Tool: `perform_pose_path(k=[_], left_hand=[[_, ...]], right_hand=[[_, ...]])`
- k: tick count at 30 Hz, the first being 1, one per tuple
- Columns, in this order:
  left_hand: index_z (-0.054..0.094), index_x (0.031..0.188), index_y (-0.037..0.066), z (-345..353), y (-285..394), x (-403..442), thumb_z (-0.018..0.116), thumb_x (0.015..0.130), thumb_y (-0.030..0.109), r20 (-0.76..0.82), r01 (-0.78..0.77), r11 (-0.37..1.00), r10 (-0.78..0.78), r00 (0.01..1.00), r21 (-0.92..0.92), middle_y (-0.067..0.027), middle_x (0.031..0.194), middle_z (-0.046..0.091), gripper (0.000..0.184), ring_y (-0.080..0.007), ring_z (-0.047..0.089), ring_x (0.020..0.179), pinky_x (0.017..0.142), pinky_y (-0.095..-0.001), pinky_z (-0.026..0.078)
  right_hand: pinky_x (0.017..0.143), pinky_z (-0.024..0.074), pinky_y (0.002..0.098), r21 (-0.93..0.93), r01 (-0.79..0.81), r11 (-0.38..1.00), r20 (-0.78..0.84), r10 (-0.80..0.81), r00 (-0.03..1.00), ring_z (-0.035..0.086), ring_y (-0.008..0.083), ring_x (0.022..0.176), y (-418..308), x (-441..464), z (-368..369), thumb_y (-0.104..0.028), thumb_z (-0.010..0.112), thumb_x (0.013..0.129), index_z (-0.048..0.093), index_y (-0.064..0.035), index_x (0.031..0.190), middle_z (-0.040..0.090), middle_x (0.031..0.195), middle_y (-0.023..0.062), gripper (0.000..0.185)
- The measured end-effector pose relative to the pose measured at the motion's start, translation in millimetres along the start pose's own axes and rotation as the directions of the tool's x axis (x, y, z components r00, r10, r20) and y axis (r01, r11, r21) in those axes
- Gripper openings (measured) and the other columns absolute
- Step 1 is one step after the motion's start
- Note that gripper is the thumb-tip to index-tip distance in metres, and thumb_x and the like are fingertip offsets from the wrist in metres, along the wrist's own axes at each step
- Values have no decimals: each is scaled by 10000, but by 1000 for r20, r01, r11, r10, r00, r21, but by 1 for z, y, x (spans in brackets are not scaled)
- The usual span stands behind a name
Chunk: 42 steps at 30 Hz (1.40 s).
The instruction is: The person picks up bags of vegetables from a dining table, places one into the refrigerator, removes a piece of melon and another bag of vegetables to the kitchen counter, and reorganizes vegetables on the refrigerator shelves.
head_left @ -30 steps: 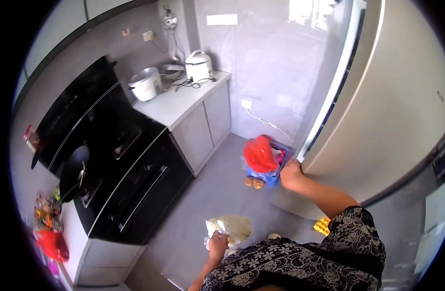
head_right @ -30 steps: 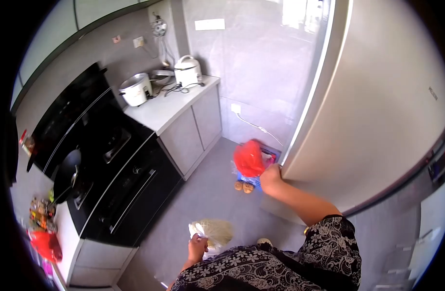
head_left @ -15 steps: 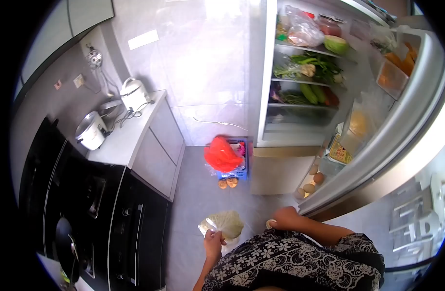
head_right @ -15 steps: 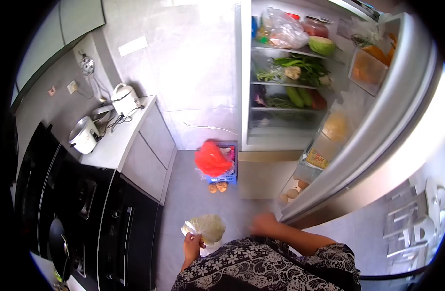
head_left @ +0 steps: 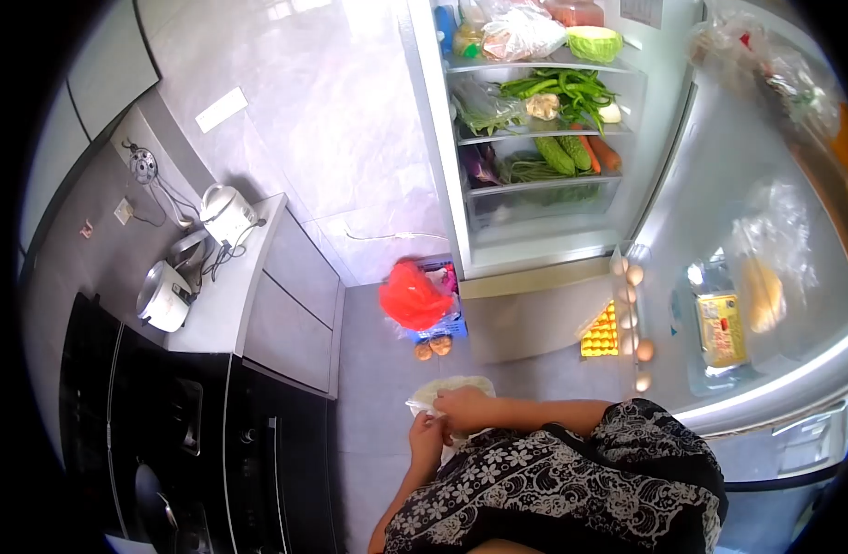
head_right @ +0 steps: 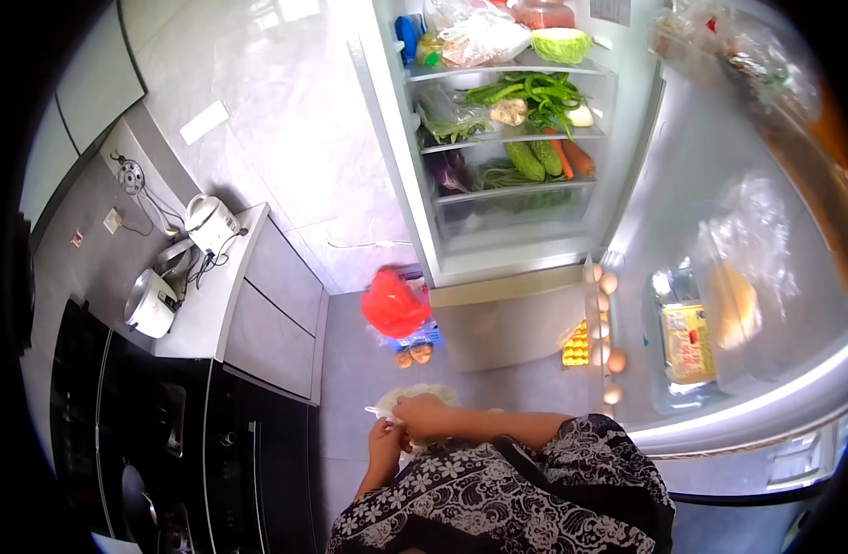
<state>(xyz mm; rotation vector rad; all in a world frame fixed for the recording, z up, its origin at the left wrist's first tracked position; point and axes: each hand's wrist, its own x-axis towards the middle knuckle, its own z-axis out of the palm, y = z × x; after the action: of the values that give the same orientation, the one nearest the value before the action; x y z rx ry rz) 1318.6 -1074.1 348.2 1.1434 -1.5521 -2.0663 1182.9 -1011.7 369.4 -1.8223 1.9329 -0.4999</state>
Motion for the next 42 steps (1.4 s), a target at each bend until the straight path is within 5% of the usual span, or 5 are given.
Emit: perform_pose_path(k=[22,34,35,37,42], left_hand=[[528,1016,-6,52,12,57,521,826,151,-59,254,963,-249,967,96,-77,653,563,246,-144,535,514,472,-243,420],[545,1000,27,8,-38,91,533,806,167,-152,305,952,-298,942,27,-78,716,563,239,-190,552,579,540,-305,414],[541,997,52,-33,-79,118,557,771,194,78,-142,697,122,989,703,-93,746,555,266,-228,549,631,565,-346,428],[559,922,86,-23,-81,114,573,770,248,389,-400,4,218,895,917,-75,819,543,223,-240,536,784,664,-351,434],[559,953,89,-42,-137,140,542,792,273,323,-336,24,213,922,942,-78,831,547,245,-238,541,788,666,-355,437]], right_hand=[[680,434,433,372,-329,868,-430,475,768,544,359,778,190,-66,-99,-153,534,662,521,-54,784,568,817,173,158],[517,389,311,516,-28,856,-757,471,454,460,218,526,197,-101,-242,-66,555,699,495,-4,791,492,622,136,126],[518,388,295,515,-2,857,-779,469,416,452,168,535,194,-104,-256,-62,555,704,506,-3,816,492,617,106,135],[551,402,247,561,119,819,-789,486,376,463,68,606,201,-107,-273,-49,556,722,536,-14,893,513,659,18,176],[620,424,225,614,304,728,-789,551,272,500,67,683,202,-115,-335,-20,545,732,542,-30,916,547,760,1,184]])
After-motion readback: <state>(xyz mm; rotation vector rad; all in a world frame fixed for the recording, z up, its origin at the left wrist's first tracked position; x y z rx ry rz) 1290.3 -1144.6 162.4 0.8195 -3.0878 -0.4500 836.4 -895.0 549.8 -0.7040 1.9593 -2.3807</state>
